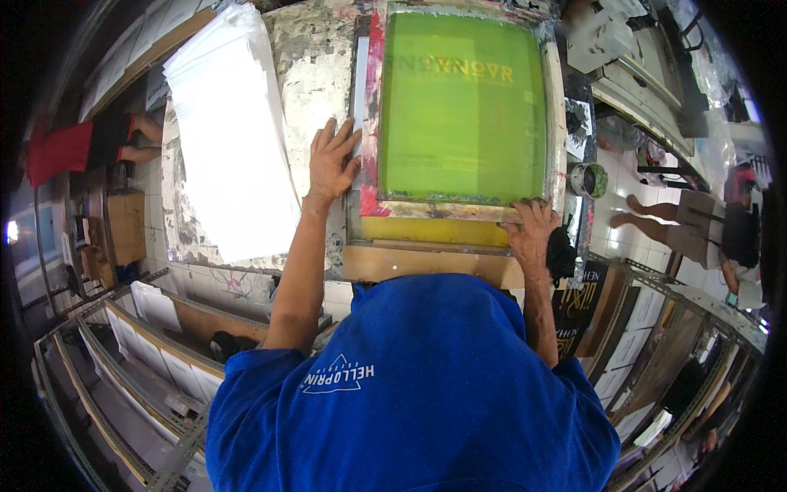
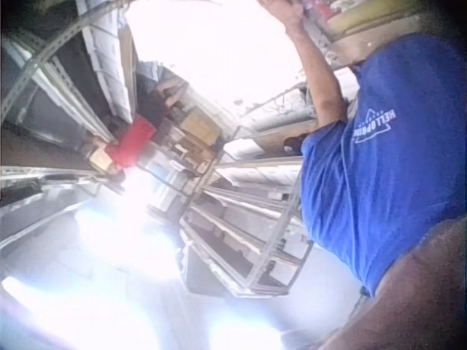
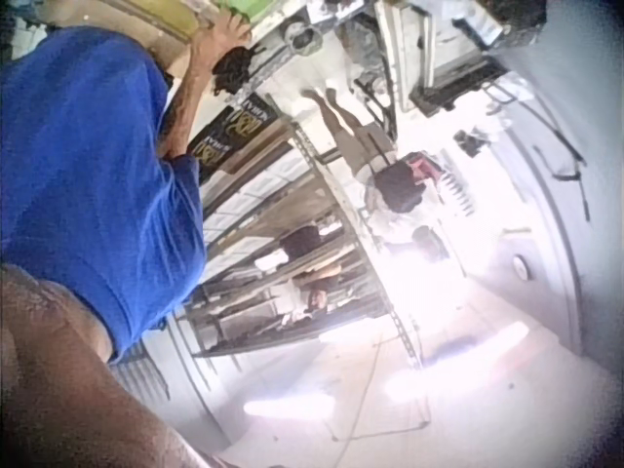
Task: The person performs screen printing on white papers, applying black ink using a squeegee across a mesh screen and lifting the screen to reveal the printed design.
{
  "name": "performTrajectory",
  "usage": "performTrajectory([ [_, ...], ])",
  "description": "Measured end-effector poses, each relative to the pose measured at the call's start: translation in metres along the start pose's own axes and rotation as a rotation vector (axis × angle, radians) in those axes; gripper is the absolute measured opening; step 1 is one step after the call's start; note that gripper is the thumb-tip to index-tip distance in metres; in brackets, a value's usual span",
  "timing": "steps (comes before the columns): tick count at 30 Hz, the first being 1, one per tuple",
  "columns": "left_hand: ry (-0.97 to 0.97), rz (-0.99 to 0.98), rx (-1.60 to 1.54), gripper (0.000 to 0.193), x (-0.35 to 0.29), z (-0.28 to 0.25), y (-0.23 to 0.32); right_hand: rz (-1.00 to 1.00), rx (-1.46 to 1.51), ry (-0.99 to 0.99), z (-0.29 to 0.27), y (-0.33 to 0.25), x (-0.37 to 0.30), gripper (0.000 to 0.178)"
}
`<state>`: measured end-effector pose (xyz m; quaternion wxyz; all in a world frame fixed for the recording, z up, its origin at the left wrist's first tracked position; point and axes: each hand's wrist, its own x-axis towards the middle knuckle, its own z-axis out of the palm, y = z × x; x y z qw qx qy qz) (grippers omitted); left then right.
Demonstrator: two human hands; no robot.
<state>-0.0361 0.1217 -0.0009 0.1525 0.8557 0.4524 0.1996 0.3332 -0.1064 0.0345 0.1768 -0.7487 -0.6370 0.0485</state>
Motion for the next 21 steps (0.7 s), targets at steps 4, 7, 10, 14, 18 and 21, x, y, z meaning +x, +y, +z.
performTrajectory([
  [4,0.013,0.001,0.007,0.058,-0.001,0.001,-0.001,-0.003,0.012,0.003,-0.009,-0.005,0.004,0.051],
  [7,0.017,0.003,0.018,0.057,-0.003,0.002,-0.002,-0.004,0.014,0.000,-0.010,-0.004,0.003,0.050],
  [10,0.016,0.009,0.014,0.055,-0.002,0.002,-0.002,-0.008,0.032,-0.001,-0.007,-0.003,0.004,0.050],
  [14,0.022,0.002,-0.004,0.052,-0.002,0.003,-0.002,0.012,0.025,-0.023,-0.001,-0.001,0.002,0.050],
  [18,-0.006,0.015,0.045,0.051,-0.001,0.002,-0.003,-0.002,0.030,0.001,-0.001,-0.002,0.002,0.051],
  [21,-0.003,0.016,0.034,0.051,-0.002,0.001,-0.003,-0.005,0.044,0.013,0.000,-0.002,0.002,0.051],
])
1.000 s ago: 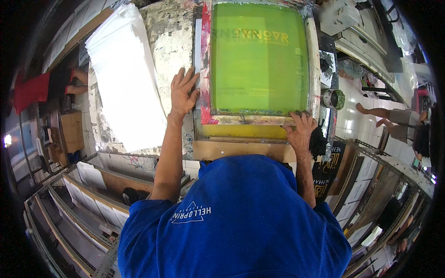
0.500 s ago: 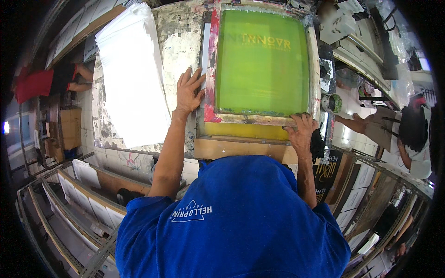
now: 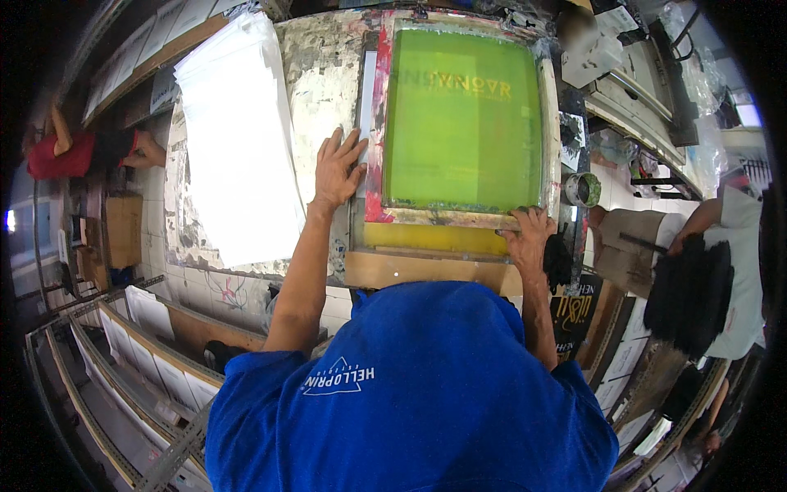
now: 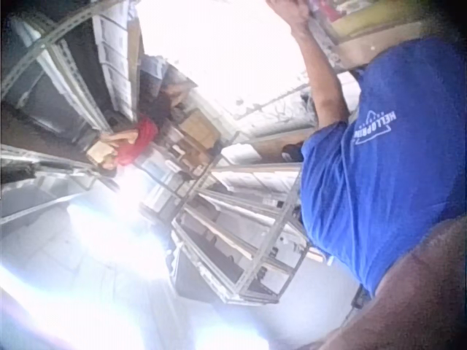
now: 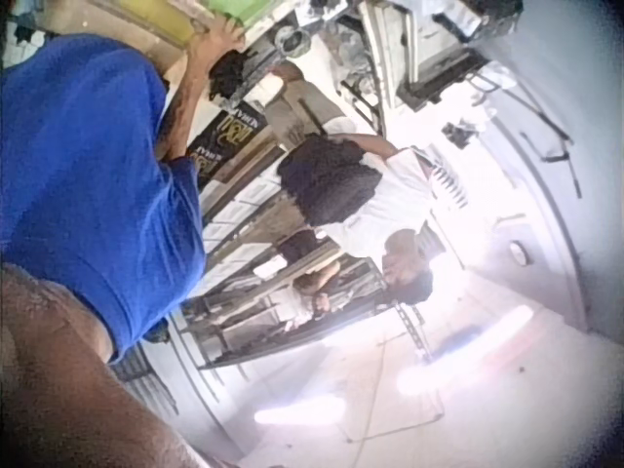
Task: The person performs screen printing on white papers, applying black ink using a squeegee across a mesh screen and lifting the screen to reveal the printed design.
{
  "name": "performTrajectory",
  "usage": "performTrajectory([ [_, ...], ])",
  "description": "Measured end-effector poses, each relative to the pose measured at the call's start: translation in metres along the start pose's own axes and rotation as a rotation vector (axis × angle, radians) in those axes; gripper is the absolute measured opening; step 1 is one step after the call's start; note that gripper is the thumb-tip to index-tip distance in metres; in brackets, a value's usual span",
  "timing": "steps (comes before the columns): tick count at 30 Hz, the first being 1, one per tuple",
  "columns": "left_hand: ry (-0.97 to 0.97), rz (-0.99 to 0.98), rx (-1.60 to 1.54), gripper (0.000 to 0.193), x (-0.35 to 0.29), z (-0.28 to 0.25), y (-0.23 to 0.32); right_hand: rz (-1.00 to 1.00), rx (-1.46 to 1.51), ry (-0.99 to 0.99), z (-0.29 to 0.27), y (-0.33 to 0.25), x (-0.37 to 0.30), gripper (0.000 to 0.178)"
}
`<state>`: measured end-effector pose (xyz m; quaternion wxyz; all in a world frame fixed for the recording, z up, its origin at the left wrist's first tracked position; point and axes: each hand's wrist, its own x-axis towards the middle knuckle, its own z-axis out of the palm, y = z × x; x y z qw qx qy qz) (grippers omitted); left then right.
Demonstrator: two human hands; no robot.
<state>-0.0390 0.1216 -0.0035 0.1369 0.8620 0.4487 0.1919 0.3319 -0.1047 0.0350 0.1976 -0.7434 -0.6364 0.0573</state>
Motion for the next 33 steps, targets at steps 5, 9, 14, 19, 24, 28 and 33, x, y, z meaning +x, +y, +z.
performTrajectory([
  [5,-0.002,-0.003,-0.006,0.051,0.002,-0.002,0.002,-0.012,0.003,0.020,-0.001,0.001,-0.001,0.052],
  [9,-0.017,-0.012,0.007,0.051,0.002,-0.003,0.004,-0.006,-0.014,0.019,-0.003,-0.003,0.001,0.052],
  [14,0.000,-0.008,0.013,0.051,0.003,-0.002,0.005,-0.003,-0.004,0.006,-0.001,0.000,0.000,0.050],
  [19,0.019,-0.027,-0.016,0.053,0.003,0.000,0.004,-0.011,-0.001,0.015,-0.002,-0.001,0.000,0.048],
  [24,0.020,-0.027,-0.015,0.052,0.004,0.001,0.002,0.004,0.002,0.022,-0.007,-0.002,0.001,0.050],
  [28,0.029,-0.027,-0.041,0.051,0.003,0.000,0.001,-0.004,0.018,0.044,-0.020,-0.007,0.004,0.052],
  [33,0.084,-0.023,-0.116,0.052,0.003,0.011,-0.010,-0.120,-0.071,0.093,-0.085,-0.020,0.029,0.053],
])
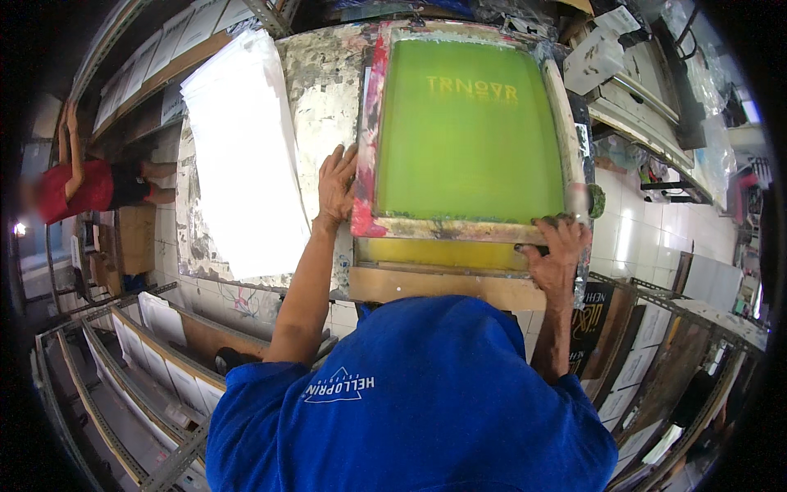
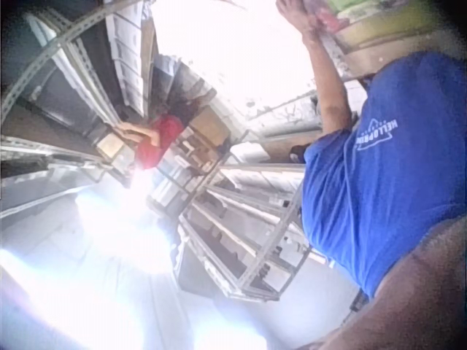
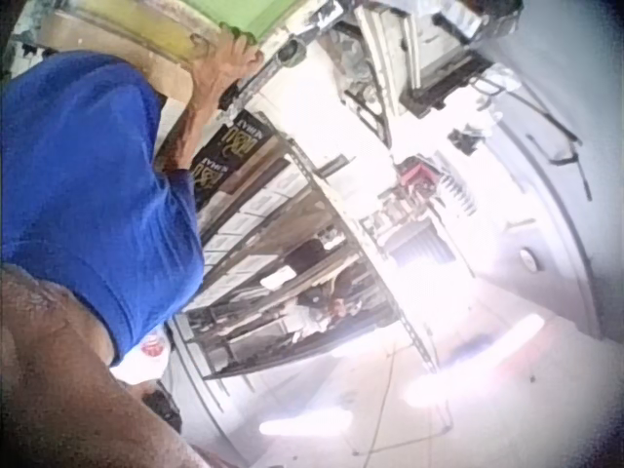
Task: The person performs screen printing on white papers, applying black ink using a squeegee across a mesh screen and lifting the screen to reveal the printed design.
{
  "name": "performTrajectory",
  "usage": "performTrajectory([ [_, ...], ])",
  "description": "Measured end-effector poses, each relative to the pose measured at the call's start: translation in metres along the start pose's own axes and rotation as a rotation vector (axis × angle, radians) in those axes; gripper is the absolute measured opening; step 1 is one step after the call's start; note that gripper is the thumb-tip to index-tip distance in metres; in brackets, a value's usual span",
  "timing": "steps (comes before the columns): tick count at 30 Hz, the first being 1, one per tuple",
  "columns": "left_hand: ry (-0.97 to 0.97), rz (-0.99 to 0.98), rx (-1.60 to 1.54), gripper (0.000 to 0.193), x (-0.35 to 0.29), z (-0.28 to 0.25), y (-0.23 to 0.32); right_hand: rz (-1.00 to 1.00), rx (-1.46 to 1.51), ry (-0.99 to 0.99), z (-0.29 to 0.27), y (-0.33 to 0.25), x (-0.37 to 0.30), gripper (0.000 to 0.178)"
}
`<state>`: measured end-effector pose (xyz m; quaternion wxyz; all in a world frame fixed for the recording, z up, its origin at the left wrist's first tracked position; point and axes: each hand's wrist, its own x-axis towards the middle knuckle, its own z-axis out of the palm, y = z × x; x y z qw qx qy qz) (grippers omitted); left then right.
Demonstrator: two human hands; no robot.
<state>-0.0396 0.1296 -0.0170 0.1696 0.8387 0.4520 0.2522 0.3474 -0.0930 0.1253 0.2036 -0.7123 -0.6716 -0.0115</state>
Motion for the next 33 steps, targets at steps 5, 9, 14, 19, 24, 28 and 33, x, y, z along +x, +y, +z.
performTrajectory([
  [5,0.128,-0.066,-0.083,0.056,-0.040,0.045,-0.056,-0.200,0.040,0.108,-0.076,-0.004,0.069,0.057],
  [9,-0.076,-0.067,0.159,0.052,-0.038,0.045,-0.067,-0.270,0.032,0.176,-0.107,-0.005,0.109,0.057],
  [14,0.114,-0.044,0.034,0.051,0.002,0.008,0.004,-0.342,-0.016,0.278,-0.131,-0.001,0.142,0.055],
  [19,0.234,-0.162,0.015,0.057,0.001,-0.002,0.020,-0.340,0.013,0.324,-0.137,0.002,0.165,0.052],
  [24,0.416,-0.585,0.371,0.053,-0.024,0.017,0.107,-0.333,0.033,0.295,-0.145,0.008,0.177,0.051],
  [28,0.486,-0.597,0.355,0.043,-0.048,0.039,0.110,-0.319,0.048,0.277,-0.149,0.002,0.181,0.050],
  [33,0.384,-0.724,0.147,0.024,-0.034,0.028,0.082,-0.263,0.048,0.234,-0.150,0.000,0.181,0.050],
])
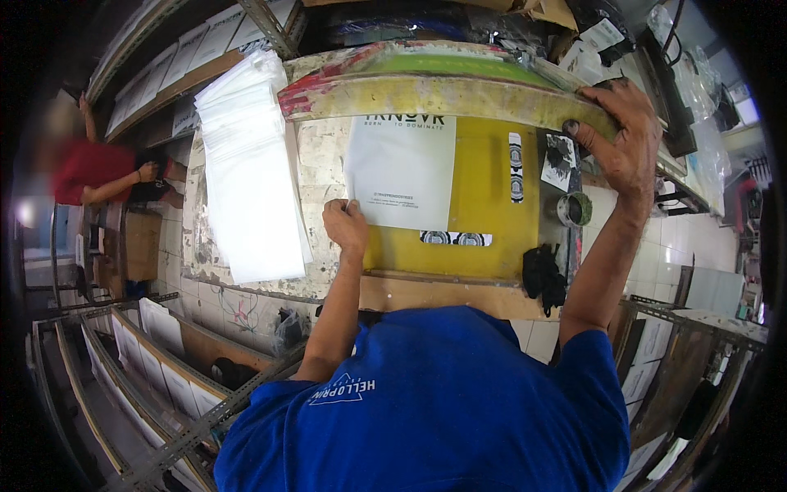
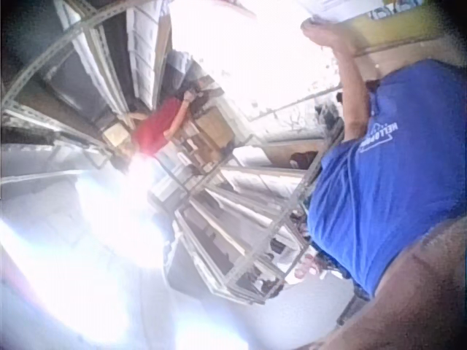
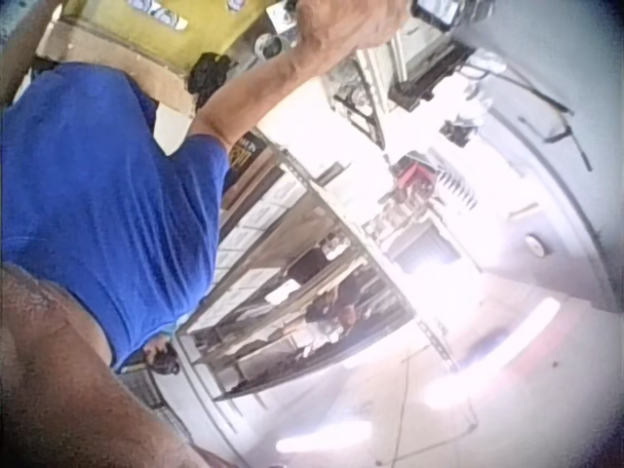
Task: The person performs screen printing on white papers, applying black ink using a squeegee across a mesh screen and lifting the screen to reveal the printed design.
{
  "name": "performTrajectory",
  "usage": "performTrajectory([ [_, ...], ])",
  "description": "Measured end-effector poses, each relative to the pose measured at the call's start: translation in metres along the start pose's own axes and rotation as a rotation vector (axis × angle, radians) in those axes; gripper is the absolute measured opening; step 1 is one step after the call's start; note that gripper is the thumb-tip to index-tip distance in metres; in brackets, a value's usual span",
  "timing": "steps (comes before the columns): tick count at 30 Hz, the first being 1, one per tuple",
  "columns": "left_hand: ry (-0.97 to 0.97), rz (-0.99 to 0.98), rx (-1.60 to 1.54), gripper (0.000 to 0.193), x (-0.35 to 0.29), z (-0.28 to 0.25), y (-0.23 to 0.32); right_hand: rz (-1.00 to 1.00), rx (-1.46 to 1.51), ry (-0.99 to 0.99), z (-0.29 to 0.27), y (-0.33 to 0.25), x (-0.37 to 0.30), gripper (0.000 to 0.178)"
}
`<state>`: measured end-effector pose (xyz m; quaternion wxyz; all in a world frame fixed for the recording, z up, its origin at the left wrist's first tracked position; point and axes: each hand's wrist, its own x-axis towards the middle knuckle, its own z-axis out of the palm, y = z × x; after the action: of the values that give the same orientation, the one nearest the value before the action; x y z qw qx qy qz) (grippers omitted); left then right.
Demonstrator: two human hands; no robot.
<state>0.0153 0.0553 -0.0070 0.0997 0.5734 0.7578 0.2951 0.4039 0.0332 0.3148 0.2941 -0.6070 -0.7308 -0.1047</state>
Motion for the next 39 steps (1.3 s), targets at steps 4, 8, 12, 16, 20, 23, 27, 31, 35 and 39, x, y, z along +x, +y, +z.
performTrajectory([
  [4,0.003,-0.045,-0.481,0.016,0.044,-0.018,0.006,-0.112,-0.151,0.147,0.010,0.014,-0.007,0.054],
  [8,0.045,0.067,-0.675,0.017,0.108,-0.069,0.013,-0.068,-0.049,0.080,0.006,0.011,-0.006,0.056],
  [12,0.110,0.154,-0.632,0.024,0.147,-0.147,0.001,-0.035,-0.003,0.042,0.003,0.005,-0.005,0.054],
  [16,0.236,0.140,-0.571,0.031,0.161,-0.190,-0.076,-0.016,-0.027,0.007,0.006,-0.002,-0.013,0.052],
  [20,0.229,-0.079,-0.586,0.032,0.151,-0.191,-0.157,-0.008,-0.039,0.045,0.010,-0.010,-0.035,0.058],
  [23,0.299,-0.197,-0.511,0.036,0.142,-0.185,-0.231,-0.009,-0.023,0.037,0.017,-0.015,-0.051,0.058],
  [27,0.324,-0.390,-0.283,0.050,0.131,-0.178,-0.274,0.026,0.034,-0.008,0.023,-0.026,-0.072,0.058],
  [31,0.482,-0.412,0.677,0.070,0.116,-0.137,-0.221,0.081,0.041,-0.044,0.040,-0.030,-0.108,0.058],
  [35,0.205,0.154,-0.181,0.087,0.069,-0.126,-0.107,0.094,0.017,-0.053,0.057,-0.032,-0.143,0.054],
  [39,-0.432,0.178,-1.156,0.102,-0.008,-0.091,-0.021,0.135,0.068,-0.032,0.082,-0.037,-0.174,0.057],
])
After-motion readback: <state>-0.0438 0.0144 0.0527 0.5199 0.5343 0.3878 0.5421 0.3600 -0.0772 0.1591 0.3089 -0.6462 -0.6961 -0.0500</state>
